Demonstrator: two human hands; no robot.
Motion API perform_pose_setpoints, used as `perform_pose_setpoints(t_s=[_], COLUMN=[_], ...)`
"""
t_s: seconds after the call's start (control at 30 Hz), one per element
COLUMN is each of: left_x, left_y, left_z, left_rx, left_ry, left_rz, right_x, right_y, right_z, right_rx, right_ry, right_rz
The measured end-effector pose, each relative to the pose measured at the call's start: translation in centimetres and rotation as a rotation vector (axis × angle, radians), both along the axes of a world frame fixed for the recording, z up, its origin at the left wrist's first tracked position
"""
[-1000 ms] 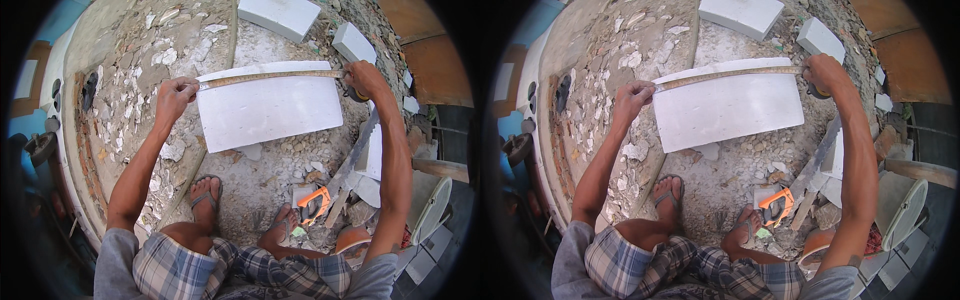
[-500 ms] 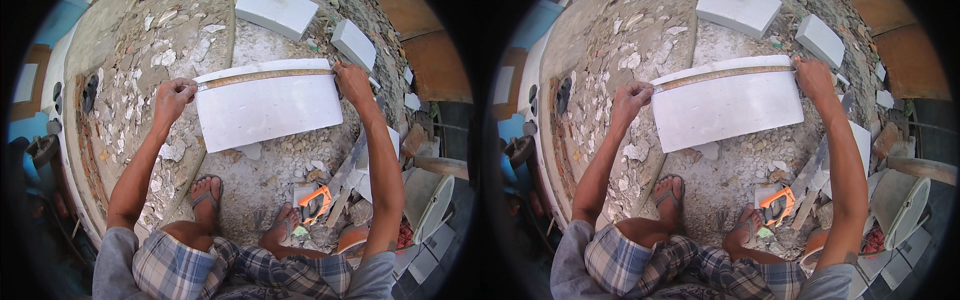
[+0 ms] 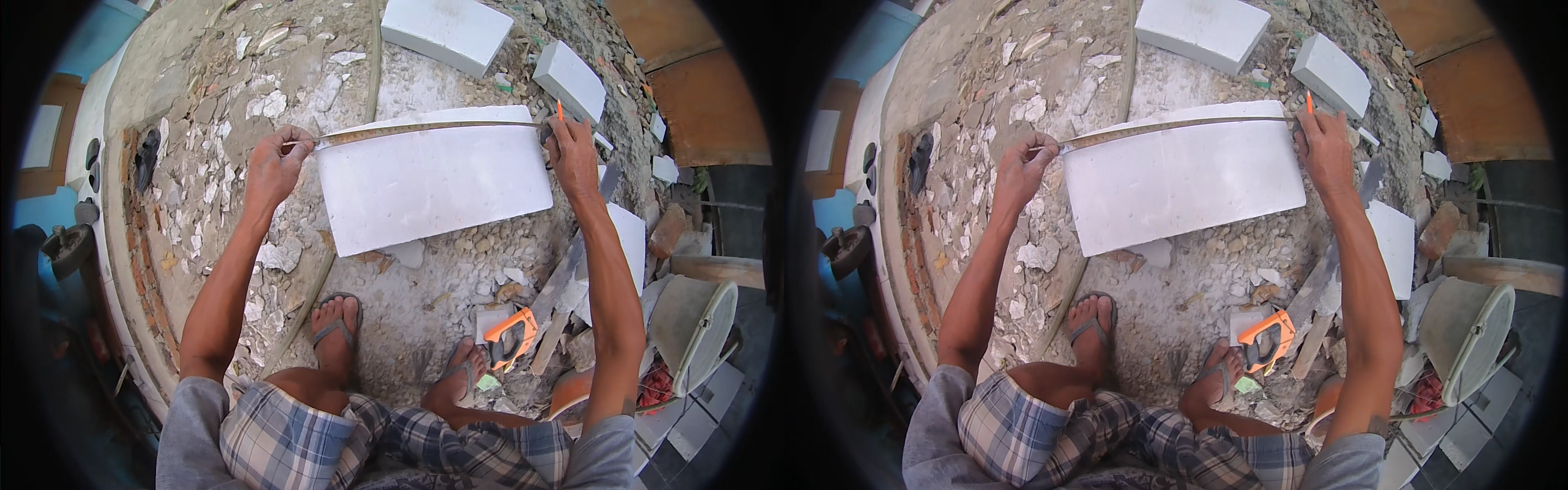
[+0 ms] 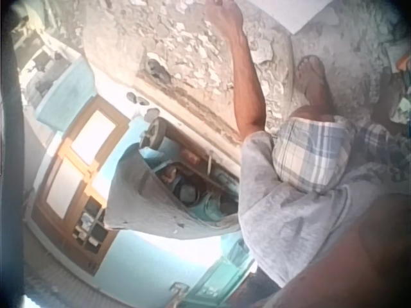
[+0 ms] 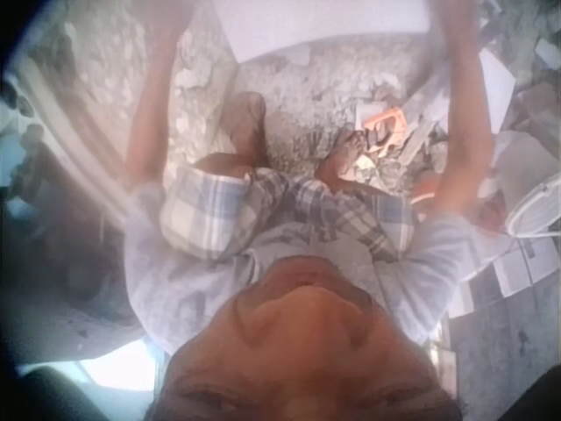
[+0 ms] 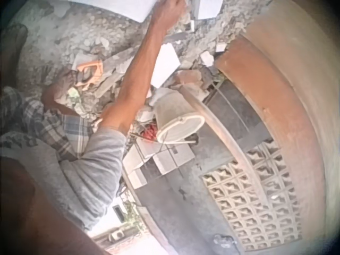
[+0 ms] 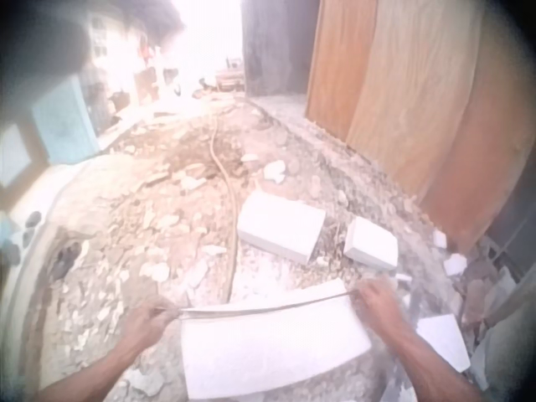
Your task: The person measures a white rectangular tile using a tape measure and marks it with a pencil. They then use a hand saw as a straight edge to draw a precise cutting line across the tile.
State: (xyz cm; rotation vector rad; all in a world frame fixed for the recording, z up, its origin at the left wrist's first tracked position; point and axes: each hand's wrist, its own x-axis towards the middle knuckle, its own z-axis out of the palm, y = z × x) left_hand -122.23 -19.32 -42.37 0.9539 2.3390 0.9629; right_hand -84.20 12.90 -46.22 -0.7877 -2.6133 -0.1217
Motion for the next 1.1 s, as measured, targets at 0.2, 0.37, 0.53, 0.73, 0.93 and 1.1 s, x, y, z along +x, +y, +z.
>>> perform_pose_setpoints(t_s=[0.2, 0.37, 0.53, 0.73, 0.93, 1.1], left_x=[-3.7, -1.9, -0.2, 0.1, 0.5, 0.8], left_y=[2.2, -1.6, -0.7, -0.5, -1.1, -1.0], left_z=[2.3, 0.6, -1.7, -2.7, -3.1, -2.5], left_rx=[0.119, -0.065, -0.010, 0.087, 0.136, 0.086], left_ry=[-0.059, -0.115, -0.175, -0.146, -0.207, -0.169], left_rz=[-0.174, -0.146, -0.048, -0.025, 0.062, 0.041], right_x=[2.2, 1.7, -0.6, -1.8, -2.2, -2.4], right_y=[-3.3, -3.7, 1.3, 2.1, 1.1, -0.8], right_z=[5.8, 5.6, 3.0, 0.6, 0.9, 3.2], right_rx=[-0.240, -0.388, -0.292, -0.386, -0.501, -0.476], right_ry=[0.081, -0.078, -0.086, -0.065, -0.144, -0.199], right_rz=[-0.056, -0.119, -0.081, -0.070, -0.207, -0.199])
